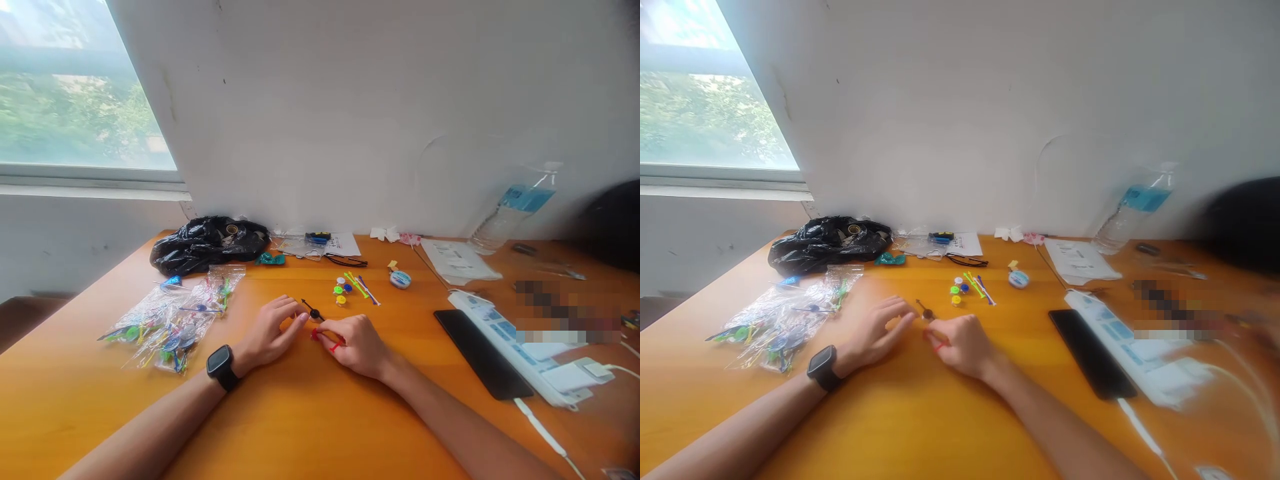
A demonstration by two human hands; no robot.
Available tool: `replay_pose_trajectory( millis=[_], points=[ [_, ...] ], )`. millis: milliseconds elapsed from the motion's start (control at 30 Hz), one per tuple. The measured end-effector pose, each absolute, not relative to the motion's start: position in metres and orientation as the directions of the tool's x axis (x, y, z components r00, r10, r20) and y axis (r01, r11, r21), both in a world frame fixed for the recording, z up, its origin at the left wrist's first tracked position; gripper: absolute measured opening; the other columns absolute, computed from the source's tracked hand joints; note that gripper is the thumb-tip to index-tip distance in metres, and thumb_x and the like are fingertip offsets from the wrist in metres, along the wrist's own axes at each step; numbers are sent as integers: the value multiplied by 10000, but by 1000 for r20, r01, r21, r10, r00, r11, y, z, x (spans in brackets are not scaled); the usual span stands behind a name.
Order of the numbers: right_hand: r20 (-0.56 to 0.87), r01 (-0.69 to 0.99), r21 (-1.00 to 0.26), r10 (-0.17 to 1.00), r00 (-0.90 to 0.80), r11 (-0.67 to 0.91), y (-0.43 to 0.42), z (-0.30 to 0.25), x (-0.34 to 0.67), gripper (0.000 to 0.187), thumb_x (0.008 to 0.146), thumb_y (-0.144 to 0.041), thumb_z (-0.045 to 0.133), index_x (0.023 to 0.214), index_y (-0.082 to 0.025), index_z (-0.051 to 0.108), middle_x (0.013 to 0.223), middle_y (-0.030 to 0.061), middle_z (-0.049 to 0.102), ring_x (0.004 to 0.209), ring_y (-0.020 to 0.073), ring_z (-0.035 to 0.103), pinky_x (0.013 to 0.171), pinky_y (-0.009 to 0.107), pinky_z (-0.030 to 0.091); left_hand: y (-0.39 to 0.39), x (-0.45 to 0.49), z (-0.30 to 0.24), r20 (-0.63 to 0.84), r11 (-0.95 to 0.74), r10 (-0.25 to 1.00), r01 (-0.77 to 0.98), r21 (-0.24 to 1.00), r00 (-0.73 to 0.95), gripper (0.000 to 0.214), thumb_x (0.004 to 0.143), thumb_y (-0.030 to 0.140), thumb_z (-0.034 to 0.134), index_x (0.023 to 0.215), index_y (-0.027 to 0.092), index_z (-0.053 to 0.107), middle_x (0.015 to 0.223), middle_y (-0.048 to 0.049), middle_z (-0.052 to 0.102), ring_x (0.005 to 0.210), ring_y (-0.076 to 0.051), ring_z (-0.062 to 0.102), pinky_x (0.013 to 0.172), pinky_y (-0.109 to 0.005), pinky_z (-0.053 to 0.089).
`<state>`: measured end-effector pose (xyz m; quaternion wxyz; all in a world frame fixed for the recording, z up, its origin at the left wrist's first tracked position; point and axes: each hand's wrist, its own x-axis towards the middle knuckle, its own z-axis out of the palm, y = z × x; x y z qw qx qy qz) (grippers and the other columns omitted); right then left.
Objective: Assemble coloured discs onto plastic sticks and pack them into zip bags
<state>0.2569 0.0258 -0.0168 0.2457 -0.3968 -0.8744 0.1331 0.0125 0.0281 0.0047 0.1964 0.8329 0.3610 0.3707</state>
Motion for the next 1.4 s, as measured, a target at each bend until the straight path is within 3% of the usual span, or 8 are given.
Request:
replay_pose_trajectory(
  millis=[200, 400, 600, 833, 967, 1200, 1300, 1400],
  points=[
    [415, 609, -532, 808, -417, 588, 25, -12, 258, 188, 962, -290, 671, 1130, -229, 729, 1014, 57, 792, 840, 194, 722, 767, 277, 494, 25, 15, 6, 403, -734, 648, 389, 557, 646, 202, 970, 396, 694, 1093, 239, 726, 984, -77, 732, 880, -234, 679, 808, -350, 539],
    [327, 685, -573, 892, -311, 449, 36, -21, 259, 154, 930, -329, 702, 823, -220, 680, 814, 25, 722, 705, 172, 653, 651, 261, 488, 28, 19, -5, 369, -732, 659, 445, 516, 656, 137, 976, 353, 663, 1042, 262, 740, 918, -56, 732, 828, -215, 698, 733, -316, 535],
    [331, 720, -552, 903, -274, 420, 46, -28, 256, 197, 966, -301, 652, 788, -218, 662, 808, 18, 717, 696, 161, 641, 640, 256, 468, 27, 20, -5, 362, -740, 655, 467, 484, 663, 140, 1004, 317, 628, 1023, 267, 758, 889, -48, 733, 794, -199, 696, 730, -308, 536],
    [483, 627, -564, 831, -276, 537, 46, -17, 259, 96, 990, -319, 607, 997, -229, 638, 958, 62, 694, 850, 225, 657, 803, 341, 534, 28, 18, -8, 365, -727, 662, 443, 524, 654, 160, 1010, 339, 629, 1041, 265, 767, 866, -46, 733, 765, -189, 698, 716, -303, 538],
    [525, 521, -601, 791, -314, 606, 41, -10, 265, 258, 1084, -277, 403, 1185, -223, 634, 1134, 111, 681, 1071, 265, 661, 954, 409, 539, 29, 17, -9, 362, -708, 686, 464, 532, 631, 190, 996, 383, 670, 1118, 256, 740, 865, -36, 725, 769, -188, 694, 712, -301, 533],
    [333, 605, -608, 857, -394, 514, 24, -2, 259, 293, 1130, -353, 372, 1268, -230, 599, 910, 54, 734, 808, 235, 718, 753, 339, 516, 25, 14, -10, 476, -677, 735, 502, 538, 482, 484, 1001, 454, 693, 1423, 274, 541, 1020, -26, 710, 772, -160, 645, 736, -292, 526],
    [347, 575, -555, 795, -497, 601, 16, 2, 255, 328, 1115, -328, 404, 1361, -222, 594, 1143, 104, 721, 1022, 257, 699, 899, 367, 527, 23, 14, -10, 529, -705, 709, 484, 519, 466, 441, 1015, 437, 677, 1389, 252, 533, 1019, -31, 709, 783, -163, 642, 745, -297, 522],
    [360, 528, -548, 753, -551, 648, 12, 2, 251, 409, 1121, -291, 345, 1442, -217, 587, 1098, 104, 661, 966, 242, 652, 894, 376, 541, 23, 17, -10, 548, -724, 689, 475, 500, 474, 188, 1062, 355, 605, 1208, 237, 620, 957, -25, 710, 766, -156, 632, 735, -289, 501]
  ],
)
